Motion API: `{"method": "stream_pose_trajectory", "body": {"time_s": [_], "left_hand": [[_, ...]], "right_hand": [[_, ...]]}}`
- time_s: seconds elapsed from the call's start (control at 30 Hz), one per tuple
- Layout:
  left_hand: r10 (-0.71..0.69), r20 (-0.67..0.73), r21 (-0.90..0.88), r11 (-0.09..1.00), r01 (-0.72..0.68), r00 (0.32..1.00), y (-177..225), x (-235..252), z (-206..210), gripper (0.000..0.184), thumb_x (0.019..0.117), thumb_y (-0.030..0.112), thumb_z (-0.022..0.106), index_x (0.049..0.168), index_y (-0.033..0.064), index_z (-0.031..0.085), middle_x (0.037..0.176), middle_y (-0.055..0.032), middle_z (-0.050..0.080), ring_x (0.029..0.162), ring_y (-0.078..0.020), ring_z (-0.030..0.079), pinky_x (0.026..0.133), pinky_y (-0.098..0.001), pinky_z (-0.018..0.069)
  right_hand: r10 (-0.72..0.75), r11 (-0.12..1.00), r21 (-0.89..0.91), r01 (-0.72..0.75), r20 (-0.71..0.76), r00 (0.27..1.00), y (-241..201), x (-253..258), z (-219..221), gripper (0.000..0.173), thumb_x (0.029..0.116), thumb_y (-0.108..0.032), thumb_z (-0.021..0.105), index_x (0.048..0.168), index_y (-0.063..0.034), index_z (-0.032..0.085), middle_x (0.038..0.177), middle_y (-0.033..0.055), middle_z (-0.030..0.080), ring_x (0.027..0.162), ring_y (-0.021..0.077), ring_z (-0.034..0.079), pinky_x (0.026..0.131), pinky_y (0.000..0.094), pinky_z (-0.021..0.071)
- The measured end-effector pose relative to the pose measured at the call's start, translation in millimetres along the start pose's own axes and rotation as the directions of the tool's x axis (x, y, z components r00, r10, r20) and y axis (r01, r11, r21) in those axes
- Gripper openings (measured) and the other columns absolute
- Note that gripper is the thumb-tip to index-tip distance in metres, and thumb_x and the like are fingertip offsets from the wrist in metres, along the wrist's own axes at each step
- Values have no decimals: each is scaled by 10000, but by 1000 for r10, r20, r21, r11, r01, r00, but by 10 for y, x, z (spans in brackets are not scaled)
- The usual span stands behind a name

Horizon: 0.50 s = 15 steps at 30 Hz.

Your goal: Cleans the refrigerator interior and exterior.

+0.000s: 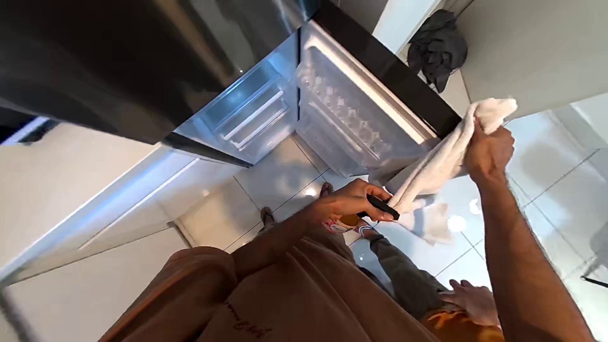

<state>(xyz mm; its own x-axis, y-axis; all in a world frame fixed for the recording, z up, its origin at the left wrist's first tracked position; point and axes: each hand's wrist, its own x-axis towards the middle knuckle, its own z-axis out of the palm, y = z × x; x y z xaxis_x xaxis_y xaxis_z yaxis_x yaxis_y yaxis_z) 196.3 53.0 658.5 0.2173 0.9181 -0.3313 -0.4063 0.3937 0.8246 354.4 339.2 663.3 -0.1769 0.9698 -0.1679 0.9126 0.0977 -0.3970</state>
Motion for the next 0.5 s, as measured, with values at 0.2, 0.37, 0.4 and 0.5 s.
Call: {"method": "stream_pose_trajectory", "body": {"time_s": [0.2, 0.37, 0.4, 0.5], "left_hand": [[-15, 214, 61, 998, 2, 977, -266, -1263, 2, 229, 849, -5, 767, 1064, -16, 689, 867, -52, 699, 727, -102, 657, 706, -282, 578], [-10, 252, 147, 989, -29, 968, -361, -2161, -88, 220, 847, 28, 780, 1047, -18, 700, 847, -57, 703, 718, -100, 659, 695, -284, 576], [-16, 203, 155, 988, -16, 979, -385, -2293, -147, 239, 856, 30, 774, 1077, -18, 698, 881, -60, 705, 755, -99, 662, 725, -283, 576], [4, 13, 213, 977, -7, 1000, -473, -2615, -382, 307, 845, 57, 786, 1130, -17, 697, 947, -62, 719, 829, -88, 674, 784, -275, 576]], "right_hand": [[-3, 984, 180, 8, -31, 1000, -17, -1534, 526, 706, 972, -670, 515, 1209, -14, 621, 1058, 246, 677, 978, 422, 668, 807, 666, 519], [-127, 814, 577, 69, 61, 990, -238, -2510, 1062, 367, 1026, -303, 597, 1171, 30, 653, 979, 123, 707, 883, 182, 693, 835, 461, 577], [-63, 741, 670, 48, -2, 998, -215, -2659, 1220, 379, 1046, -271, 562, 1249, 47, 601, 1058, 109, 693, 948, 140, 685, 883, 390, 584], [84, 537, 840, -83, 45, 995, -161, -2933, 1665, 468, 1109, -221, 332, 1494, 42, 368, 1383, 161, 568, 1233, 158, 588, 1047, 346, 509]]}}
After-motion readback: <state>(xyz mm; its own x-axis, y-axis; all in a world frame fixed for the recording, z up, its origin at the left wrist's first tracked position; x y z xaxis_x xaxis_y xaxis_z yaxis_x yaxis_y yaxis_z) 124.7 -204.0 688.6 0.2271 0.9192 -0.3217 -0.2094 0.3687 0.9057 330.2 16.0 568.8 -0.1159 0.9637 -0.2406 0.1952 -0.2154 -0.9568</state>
